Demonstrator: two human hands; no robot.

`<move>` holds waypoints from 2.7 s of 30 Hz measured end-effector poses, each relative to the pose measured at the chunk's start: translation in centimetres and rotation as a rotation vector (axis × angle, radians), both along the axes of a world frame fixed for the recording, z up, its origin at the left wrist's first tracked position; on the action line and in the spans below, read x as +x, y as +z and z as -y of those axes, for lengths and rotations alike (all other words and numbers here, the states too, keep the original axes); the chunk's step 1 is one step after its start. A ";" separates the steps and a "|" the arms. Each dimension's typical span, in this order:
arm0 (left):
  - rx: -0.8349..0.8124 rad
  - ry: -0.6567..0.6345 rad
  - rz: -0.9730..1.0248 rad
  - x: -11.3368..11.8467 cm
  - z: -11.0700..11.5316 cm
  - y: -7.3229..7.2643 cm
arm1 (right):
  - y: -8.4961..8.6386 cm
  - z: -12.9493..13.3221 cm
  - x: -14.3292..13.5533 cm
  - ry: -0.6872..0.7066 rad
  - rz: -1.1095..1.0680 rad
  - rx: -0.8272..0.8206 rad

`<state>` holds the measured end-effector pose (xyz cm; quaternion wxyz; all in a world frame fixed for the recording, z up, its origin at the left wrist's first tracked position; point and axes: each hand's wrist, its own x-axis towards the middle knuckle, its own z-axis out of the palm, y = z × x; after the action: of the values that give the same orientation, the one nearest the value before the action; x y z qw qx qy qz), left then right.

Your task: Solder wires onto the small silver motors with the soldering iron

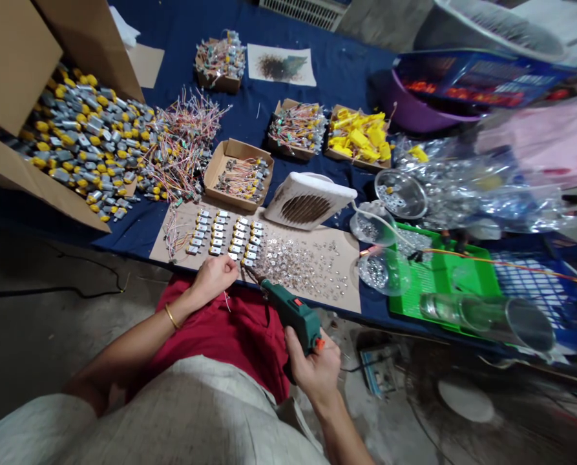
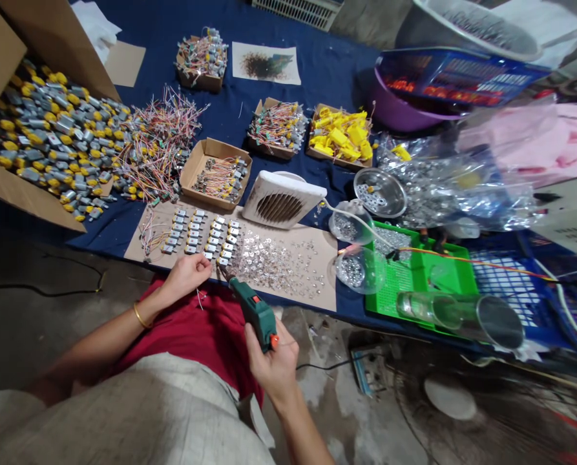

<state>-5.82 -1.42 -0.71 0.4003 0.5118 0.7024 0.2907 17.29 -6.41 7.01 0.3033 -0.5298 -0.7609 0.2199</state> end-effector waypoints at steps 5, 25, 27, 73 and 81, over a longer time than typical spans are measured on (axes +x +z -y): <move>-0.005 0.004 0.013 0.0 -0.1 -0.1 | -0.5 -0.1 0.4 0.117 -0.004 0.060; -0.023 0.026 0.009 0.0 0.0 -0.2 | -0.3 0.5 1.1 0.053 0.030 0.121; -0.024 0.023 0.004 0.0 0.0 -0.2 | -0.3 0.5 1.0 0.058 0.010 0.118; 0.718 -0.851 -0.970 -2.2 4.1 -1.4 | -0.5 2.9 4.5 -0.249 -0.024 0.042; 0.725 -0.800 -0.479 -4.9 2.3 0.8 | -0.4 1.6 4.8 -0.297 -0.049 0.056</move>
<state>-10.75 -3.75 0.07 0.1088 0.8924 0.3816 0.2149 22.08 -8.03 6.59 0.3658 -0.6221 -0.6725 0.1643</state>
